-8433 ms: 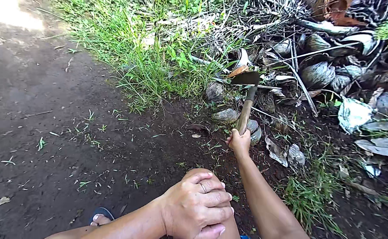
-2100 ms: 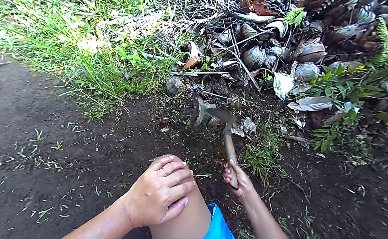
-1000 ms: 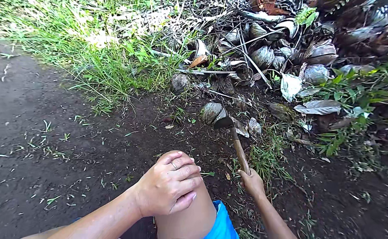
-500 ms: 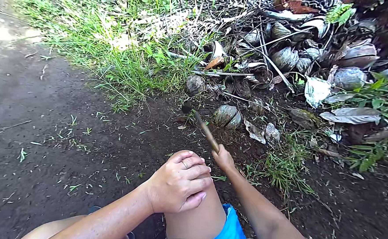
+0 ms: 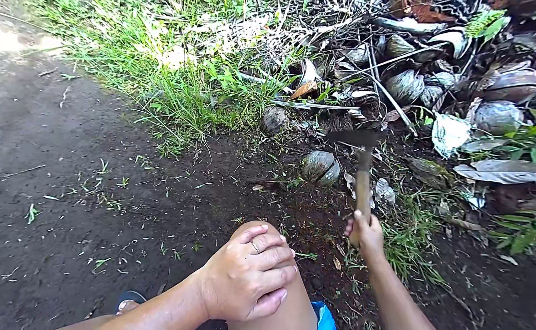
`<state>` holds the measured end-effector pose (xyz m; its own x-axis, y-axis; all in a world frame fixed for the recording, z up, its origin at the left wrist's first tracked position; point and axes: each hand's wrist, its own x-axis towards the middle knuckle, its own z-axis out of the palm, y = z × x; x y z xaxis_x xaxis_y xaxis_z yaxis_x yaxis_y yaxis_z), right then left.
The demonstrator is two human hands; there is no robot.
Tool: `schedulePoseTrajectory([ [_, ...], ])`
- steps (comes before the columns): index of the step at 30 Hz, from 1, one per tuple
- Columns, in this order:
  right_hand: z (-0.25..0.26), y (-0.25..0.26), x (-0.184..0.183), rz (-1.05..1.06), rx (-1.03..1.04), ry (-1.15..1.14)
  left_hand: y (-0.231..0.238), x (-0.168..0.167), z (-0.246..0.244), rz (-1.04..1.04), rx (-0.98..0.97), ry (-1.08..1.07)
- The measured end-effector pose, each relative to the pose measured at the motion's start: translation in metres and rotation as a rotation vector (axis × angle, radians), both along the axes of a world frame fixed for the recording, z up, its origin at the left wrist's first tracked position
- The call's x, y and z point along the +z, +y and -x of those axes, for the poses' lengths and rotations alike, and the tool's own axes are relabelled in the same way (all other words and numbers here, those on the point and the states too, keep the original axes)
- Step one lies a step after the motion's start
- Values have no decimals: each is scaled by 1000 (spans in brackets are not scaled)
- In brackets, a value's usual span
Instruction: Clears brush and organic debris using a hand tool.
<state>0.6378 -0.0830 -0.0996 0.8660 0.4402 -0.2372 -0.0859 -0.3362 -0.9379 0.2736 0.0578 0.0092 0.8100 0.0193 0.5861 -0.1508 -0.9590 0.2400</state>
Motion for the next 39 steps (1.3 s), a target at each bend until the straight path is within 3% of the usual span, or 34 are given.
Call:
schedulePoseTrajectory([
  [3, -6, 98, 29, -402, -202, 104, -1, 1, -7, -12, 0, -10],
  [5, -9, 160, 31, -560, -292, 183, -2, 2, -10, -9, -4, -9],
  [7, -5, 203, 8, -520, -280, 246, -1, 2, -12, 2, -11, -5],
  [9, 10, 217, -36, -276, -140, 302, -1, 2, -13, 14, -13, -7],
  [11, 30, 199, -78, 25, 78, 384, 0, 2, -15, 24, -15, -3],
  [13, 46, 161, -102, 157, 187, 432, 2, 1, -16, 39, -20, -9],
  [17, 66, 55, -108, 317, 245, 488, 2, -3, -18, 53, -44, -28],
  [20, 60, 22, -96, 295, 155, 439, 1, -2, -22, 43, -64, -27],
  [24, 34, 53, -63, 58, 35, 330, -1, 0, -24, 30, -62, -13],
  [28, 19, 148, -26, -352, -118, 336, -1, 1, -22, 25, -42, -14],
  [30, 18, 191, -29, -435, -160, 377, -1, 1, -21, 30, -43, -19],
  [32, 22, 209, -56, -305, -83, 392, 0, 1, -20, 33, -41, -21],
  [34, 33, 195, -92, 10, 103, 366, 1, 0, -20, 36, -39, -25],
  [36, 42, 160, -115, 254, 266, 403, 3, 0, -19, 38, -41, -28],
  [39, 53, 79, -123, 374, 311, 474, 4, 0, -14, 39, -46, -14],
])
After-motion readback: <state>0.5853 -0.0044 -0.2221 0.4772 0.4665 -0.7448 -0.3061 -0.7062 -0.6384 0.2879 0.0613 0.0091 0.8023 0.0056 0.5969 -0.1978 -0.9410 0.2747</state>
